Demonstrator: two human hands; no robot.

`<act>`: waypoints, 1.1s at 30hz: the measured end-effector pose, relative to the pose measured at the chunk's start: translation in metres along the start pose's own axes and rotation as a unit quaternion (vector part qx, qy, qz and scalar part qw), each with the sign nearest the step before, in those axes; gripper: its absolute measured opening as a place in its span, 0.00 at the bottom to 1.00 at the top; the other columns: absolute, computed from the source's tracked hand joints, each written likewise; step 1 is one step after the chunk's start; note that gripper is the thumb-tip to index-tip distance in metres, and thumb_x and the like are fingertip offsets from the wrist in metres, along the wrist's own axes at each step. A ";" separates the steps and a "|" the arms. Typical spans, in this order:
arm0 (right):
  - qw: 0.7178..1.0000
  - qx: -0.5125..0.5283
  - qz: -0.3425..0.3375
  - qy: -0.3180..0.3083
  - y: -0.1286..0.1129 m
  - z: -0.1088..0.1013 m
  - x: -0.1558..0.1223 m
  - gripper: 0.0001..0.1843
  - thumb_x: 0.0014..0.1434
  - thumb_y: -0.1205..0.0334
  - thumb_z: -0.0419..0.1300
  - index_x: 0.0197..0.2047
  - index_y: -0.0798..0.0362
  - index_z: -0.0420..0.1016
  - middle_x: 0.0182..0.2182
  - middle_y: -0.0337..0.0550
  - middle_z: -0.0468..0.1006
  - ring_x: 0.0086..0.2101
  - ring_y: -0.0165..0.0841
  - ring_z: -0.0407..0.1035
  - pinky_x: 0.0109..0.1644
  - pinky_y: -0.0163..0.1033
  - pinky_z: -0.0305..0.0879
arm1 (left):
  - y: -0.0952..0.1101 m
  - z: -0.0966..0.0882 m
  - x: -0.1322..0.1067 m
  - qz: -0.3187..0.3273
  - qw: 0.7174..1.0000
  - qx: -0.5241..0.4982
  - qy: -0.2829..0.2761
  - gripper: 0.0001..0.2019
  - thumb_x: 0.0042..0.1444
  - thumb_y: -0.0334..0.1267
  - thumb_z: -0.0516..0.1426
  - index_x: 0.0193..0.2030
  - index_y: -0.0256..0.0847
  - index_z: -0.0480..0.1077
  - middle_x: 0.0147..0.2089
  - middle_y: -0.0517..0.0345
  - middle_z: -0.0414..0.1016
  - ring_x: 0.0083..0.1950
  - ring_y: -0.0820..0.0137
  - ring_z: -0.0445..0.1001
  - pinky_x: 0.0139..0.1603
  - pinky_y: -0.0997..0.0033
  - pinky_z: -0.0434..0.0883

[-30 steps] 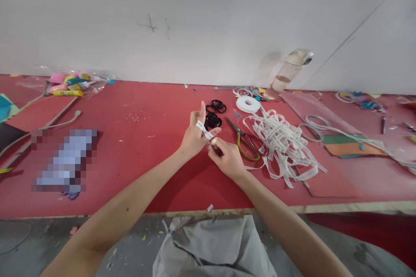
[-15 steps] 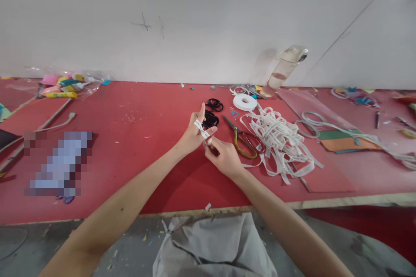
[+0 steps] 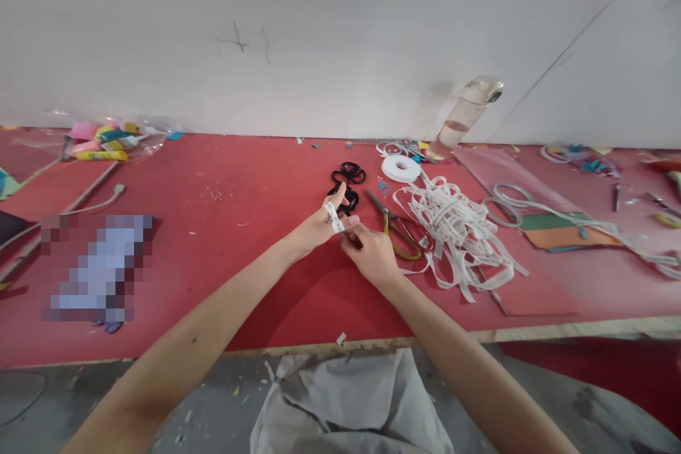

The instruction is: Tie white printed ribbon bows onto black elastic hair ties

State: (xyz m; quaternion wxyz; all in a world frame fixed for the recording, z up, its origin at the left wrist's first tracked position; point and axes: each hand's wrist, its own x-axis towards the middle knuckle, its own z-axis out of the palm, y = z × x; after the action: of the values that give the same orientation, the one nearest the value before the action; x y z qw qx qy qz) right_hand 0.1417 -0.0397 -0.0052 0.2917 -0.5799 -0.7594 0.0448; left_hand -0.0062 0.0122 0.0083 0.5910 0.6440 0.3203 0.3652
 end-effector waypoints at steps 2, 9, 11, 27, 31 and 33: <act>1.000 -0.003 0.017 -0.002 0.002 0.000 0.000 0.08 0.59 0.60 0.55 0.30 0.53 0.69 0.22 0.41 0.75 0.22 0.32 0.67 0.28 0.34 0.50 | 0.002 -0.001 0.000 -0.003 1.000 0.019 -0.011 0.42 0.56 0.54 0.59 0.73 0.56 0.42 0.56 0.51 0.54 0.46 0.68 0.60 0.57 0.55 0.63; 0.955 0.289 0.065 0.022 0.000 -0.010 0.001 0.06 0.59 0.59 0.56 0.39 0.51 0.65 0.28 0.37 0.72 0.23 0.27 0.66 0.29 0.32 0.61 | 0.015 -0.012 -0.003 0.067 0.989 0.126 -0.048 0.46 0.54 0.52 0.62 0.73 0.62 0.38 0.55 0.54 0.53 0.44 0.69 0.59 0.55 0.55 0.65; 0.912 0.395 0.106 0.019 -0.003 -0.016 0.002 0.10 0.61 0.55 0.56 0.43 0.50 0.65 0.26 0.35 0.70 0.19 0.25 0.62 0.25 0.32 0.60 | 0.013 -0.013 -0.003 0.095 0.980 0.156 -0.074 0.47 0.54 0.51 0.62 0.73 0.61 0.36 0.55 0.53 0.52 0.49 0.66 0.59 0.55 0.56 0.65; 0.770 0.574 0.201 -0.192 0.004 -0.022 0.008 0.16 0.52 0.50 0.67 0.31 0.56 0.74 0.15 0.29 0.59 0.15 0.18 0.46 0.17 0.27 0.37 | 0.011 -0.007 -0.009 0.155 0.930 0.304 -0.141 0.43 0.60 0.48 0.56 0.73 0.58 0.32 0.57 0.51 0.57 0.49 0.68 0.66 0.50 0.65 0.69; 0.748 0.614 0.207 -0.143 0.001 -0.019 0.009 0.17 0.51 0.53 0.68 0.25 0.55 0.67 0.15 0.27 0.54 0.15 0.17 0.45 0.17 0.28 0.38 | 0.010 -0.006 -0.009 0.177 0.919 0.335 -0.107 0.39 0.64 0.55 0.48 0.74 0.51 0.30 0.56 0.47 0.62 0.52 0.63 0.67 0.55 0.58 0.65; 0.743 0.625 0.201 -0.130 0.000 -0.018 0.009 0.18 0.52 0.53 0.67 0.25 0.55 0.66 0.16 0.28 0.55 0.15 0.17 0.45 0.18 0.28 0.38 | 0.009 -0.006 -0.008 0.176 0.915 0.350 -0.096 0.38 0.64 0.57 0.45 0.74 0.49 0.30 0.57 0.44 0.63 0.53 0.61 0.67 0.55 0.57 0.65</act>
State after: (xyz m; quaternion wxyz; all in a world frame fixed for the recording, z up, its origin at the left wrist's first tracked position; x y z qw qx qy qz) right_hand 0.1491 -0.0366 0.0126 0.4713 -0.3957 -0.4578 0.6416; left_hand -0.0158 0.0080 0.0163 0.2819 0.8875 0.2506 0.2647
